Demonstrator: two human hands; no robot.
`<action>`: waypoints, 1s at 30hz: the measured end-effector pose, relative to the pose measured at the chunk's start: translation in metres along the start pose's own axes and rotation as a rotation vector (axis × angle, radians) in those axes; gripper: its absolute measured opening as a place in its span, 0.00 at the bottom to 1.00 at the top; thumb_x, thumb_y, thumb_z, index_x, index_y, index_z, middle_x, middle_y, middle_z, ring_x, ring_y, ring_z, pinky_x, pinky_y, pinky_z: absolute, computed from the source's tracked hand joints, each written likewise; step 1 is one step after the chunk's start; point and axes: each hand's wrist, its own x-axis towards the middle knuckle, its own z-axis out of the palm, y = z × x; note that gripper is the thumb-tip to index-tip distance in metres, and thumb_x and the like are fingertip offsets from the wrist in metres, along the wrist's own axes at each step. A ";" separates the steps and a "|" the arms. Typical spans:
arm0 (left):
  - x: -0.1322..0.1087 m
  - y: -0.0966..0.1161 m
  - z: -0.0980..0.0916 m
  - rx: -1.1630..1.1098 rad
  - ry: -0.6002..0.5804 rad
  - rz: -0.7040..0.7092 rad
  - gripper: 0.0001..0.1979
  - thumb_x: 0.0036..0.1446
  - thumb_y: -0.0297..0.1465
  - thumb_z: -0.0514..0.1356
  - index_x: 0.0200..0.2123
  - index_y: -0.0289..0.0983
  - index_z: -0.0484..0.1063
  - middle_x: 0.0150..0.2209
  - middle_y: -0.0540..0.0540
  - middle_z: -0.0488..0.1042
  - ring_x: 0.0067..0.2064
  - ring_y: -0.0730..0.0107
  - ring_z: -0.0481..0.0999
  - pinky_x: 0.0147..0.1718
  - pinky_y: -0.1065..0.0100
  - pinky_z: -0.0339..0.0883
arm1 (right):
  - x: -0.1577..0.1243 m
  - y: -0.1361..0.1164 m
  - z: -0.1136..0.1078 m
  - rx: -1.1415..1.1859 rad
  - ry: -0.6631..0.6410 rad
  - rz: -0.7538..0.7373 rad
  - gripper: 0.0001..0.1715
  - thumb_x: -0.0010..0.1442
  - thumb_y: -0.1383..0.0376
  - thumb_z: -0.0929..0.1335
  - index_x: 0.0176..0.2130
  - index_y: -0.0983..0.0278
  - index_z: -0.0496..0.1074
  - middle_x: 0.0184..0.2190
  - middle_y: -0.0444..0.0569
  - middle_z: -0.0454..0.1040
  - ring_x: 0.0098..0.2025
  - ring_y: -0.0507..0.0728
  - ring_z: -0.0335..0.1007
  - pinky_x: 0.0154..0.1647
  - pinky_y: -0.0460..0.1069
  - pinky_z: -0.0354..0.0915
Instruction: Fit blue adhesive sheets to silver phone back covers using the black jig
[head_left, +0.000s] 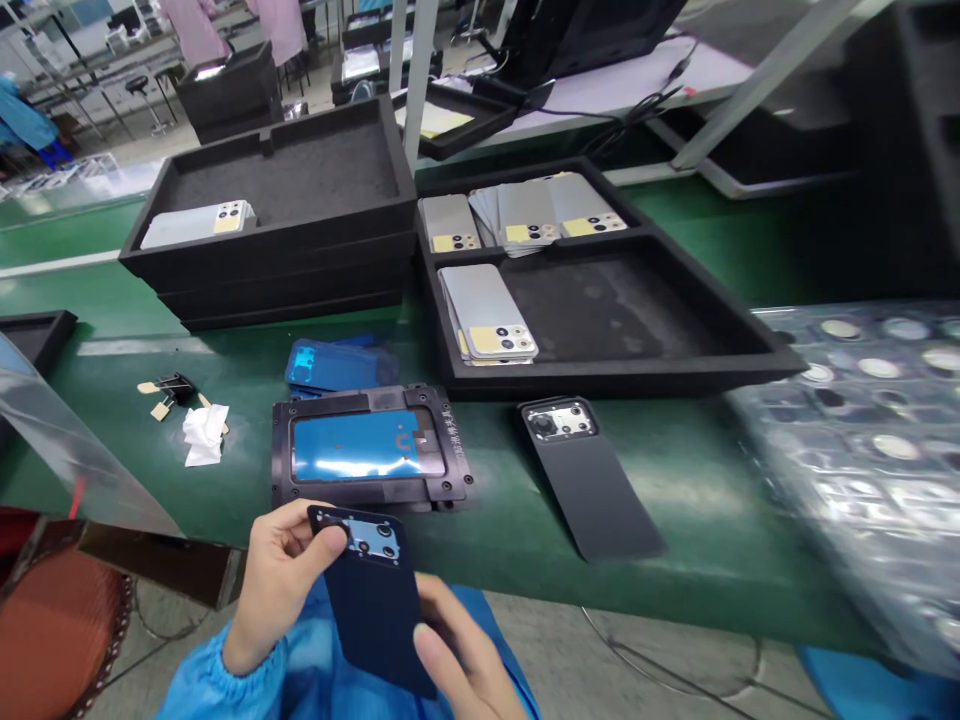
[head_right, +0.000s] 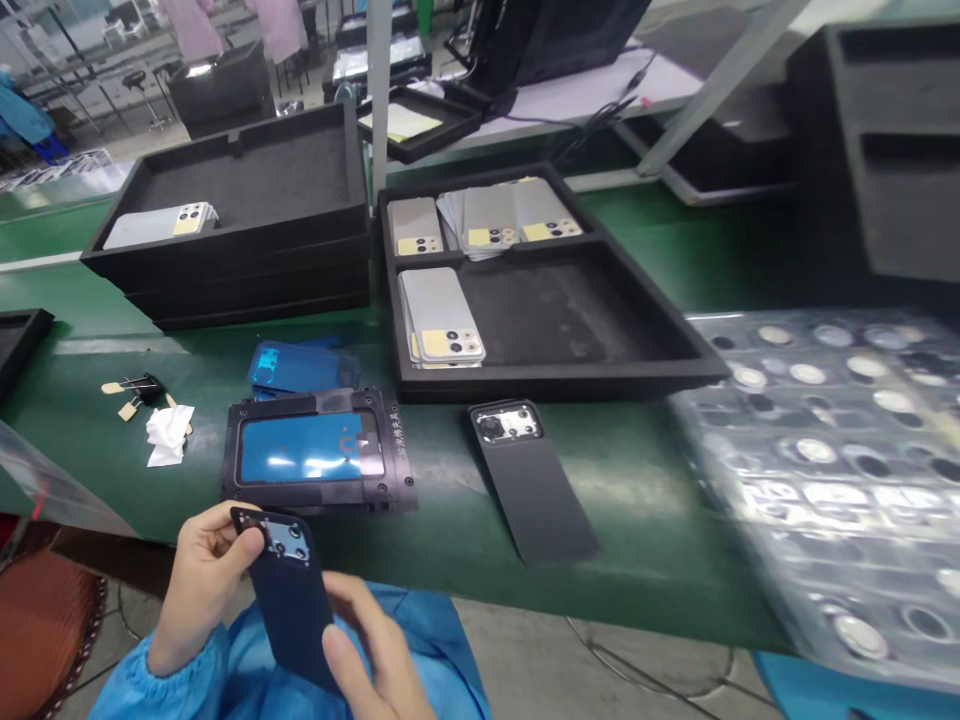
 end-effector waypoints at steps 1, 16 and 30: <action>-0.001 0.001 0.003 0.066 0.008 -0.012 0.13 0.51 0.37 0.74 0.32 0.33 0.80 0.26 0.47 0.80 0.26 0.75 0.75 0.26 0.78 0.67 | 0.005 -0.001 0.000 -0.030 0.067 -0.083 0.22 0.68 0.48 0.66 0.52 0.57 0.76 0.49 0.53 0.79 0.51 0.60 0.77 0.53 0.51 0.73; -0.016 -0.007 0.026 0.514 0.009 0.107 0.05 0.55 0.32 0.66 0.31 0.38 0.82 0.27 0.48 0.83 0.28 0.70 0.82 0.28 0.78 0.74 | 0.037 -0.027 0.004 -0.133 0.346 -0.230 0.09 0.62 0.59 0.72 0.33 0.62 0.76 0.26 0.44 0.77 0.25 0.52 0.75 0.26 0.43 0.71; -0.018 -0.021 0.021 0.705 -0.032 0.266 0.09 0.63 0.33 0.60 0.30 0.39 0.76 0.27 0.51 0.77 0.28 0.72 0.74 0.30 0.74 0.66 | 0.034 -0.023 0.010 -0.113 0.308 -0.157 0.11 0.59 0.59 0.74 0.36 0.62 0.72 0.26 0.43 0.76 0.25 0.52 0.74 0.25 0.42 0.70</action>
